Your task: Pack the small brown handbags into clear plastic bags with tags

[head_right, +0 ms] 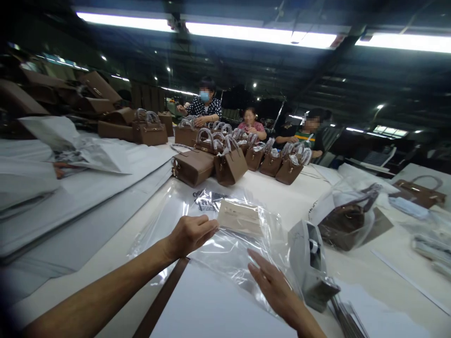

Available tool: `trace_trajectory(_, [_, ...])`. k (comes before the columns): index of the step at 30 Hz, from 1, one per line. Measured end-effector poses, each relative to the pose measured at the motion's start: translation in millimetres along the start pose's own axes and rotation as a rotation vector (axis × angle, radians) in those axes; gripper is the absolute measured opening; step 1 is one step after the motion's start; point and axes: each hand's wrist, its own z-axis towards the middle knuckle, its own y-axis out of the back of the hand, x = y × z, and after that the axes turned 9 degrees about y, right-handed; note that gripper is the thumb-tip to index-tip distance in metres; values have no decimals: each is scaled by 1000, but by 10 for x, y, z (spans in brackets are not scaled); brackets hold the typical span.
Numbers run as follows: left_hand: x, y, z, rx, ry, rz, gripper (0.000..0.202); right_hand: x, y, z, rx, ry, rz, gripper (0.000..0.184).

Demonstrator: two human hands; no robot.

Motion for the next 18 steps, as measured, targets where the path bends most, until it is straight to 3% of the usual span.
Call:
trace_trajectory(2, [14, -2, -11, 21, -6, 0, 31, 196, 231, -32, 95, 25, 170, 38])
trace_trajectory(3, [17, -10, -10, 33, -13, -3, 31, 268, 320, -51, 47, 55, 165, 36])
trace_trajectory(5, [11, -34, 6, 57, -29, -15, 30, 348, 422, -75, -201, 146, -52, 34])
trace_trajectory(7, [-6, -62, 35, 80, -45, -31, 30, 353, 445, -62, -464, 226, -408, 37])
trace_trajectory(9, [-23, -84, 63, 107, -59, -51, 31, 299, 434, -23, -578, 232, -718, 42])
trace_trajectory(11, [-22, -87, 74, 141, -64, -75, 30, 201, 409, -4, -541, 189, -885, 36])
trace_trajectory(14, [58, -46, 8, 177, 4, -114, 21, 31, 343, -89, -427, 135, -887, 22])
trace_trajectory(18, [292, 48, -283, 147, 322, -165, 11, -139, 213, -385, -441, 68, -744, 27])
